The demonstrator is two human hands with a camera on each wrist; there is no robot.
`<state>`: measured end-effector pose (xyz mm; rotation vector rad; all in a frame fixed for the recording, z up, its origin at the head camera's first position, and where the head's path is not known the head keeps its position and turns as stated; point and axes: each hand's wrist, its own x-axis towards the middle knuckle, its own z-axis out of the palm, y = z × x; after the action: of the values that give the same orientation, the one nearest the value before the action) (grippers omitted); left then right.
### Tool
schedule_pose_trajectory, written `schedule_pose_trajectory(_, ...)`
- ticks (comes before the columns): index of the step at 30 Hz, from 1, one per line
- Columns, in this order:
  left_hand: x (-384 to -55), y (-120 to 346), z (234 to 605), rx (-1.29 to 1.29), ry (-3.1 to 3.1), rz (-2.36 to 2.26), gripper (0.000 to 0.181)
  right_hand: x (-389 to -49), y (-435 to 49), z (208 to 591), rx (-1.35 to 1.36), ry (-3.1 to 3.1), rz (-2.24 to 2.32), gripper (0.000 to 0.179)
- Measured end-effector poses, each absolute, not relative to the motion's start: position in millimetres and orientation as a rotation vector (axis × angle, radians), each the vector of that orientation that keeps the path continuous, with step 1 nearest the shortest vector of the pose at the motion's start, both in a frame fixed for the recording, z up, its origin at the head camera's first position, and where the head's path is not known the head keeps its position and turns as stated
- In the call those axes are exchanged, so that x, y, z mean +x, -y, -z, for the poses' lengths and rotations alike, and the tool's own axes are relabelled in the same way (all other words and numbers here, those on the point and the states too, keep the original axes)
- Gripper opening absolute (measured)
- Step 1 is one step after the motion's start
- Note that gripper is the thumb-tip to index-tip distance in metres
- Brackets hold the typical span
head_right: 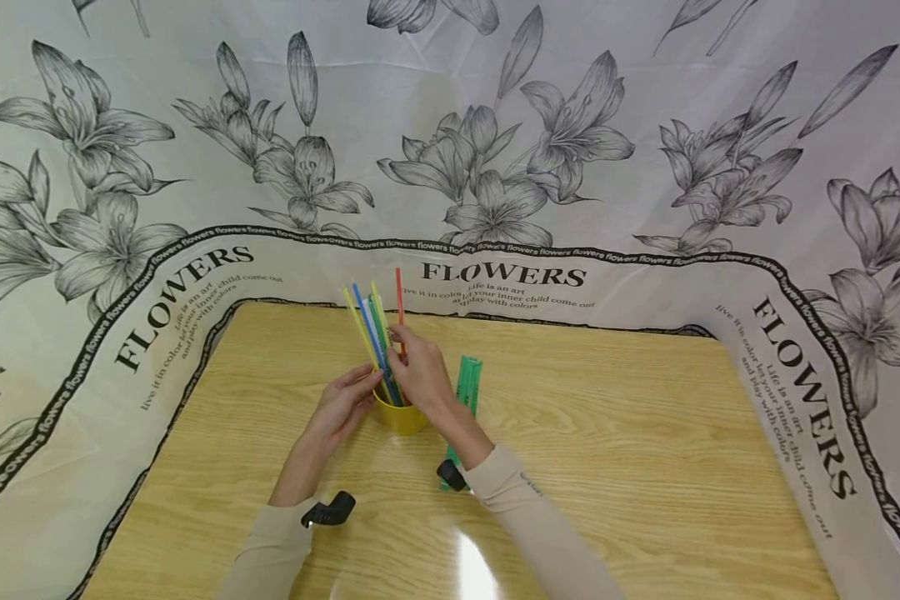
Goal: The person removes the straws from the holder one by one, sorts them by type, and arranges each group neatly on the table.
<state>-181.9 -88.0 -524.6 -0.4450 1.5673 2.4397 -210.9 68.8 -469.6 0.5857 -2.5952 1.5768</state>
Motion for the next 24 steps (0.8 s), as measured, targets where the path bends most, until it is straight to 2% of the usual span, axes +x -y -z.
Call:
schedule_pose_trajectory(7,-181,88,526,-0.437,-1.565,-2.452,0.044,-213,-66,472,0.582,2.586,-1.547,0.039)
schedule_pose_trajectory(18,-182,88,527,-0.418,-1.587,-2.446,0.042,-212,-78,475,0.512,2.565,-1.461,0.019)
schedule_pose_trajectory(24,-182,88,527,-0.419,-1.600,-2.447,0.042,-209,-88,469,0.470,2.546,-1.509,0.020)
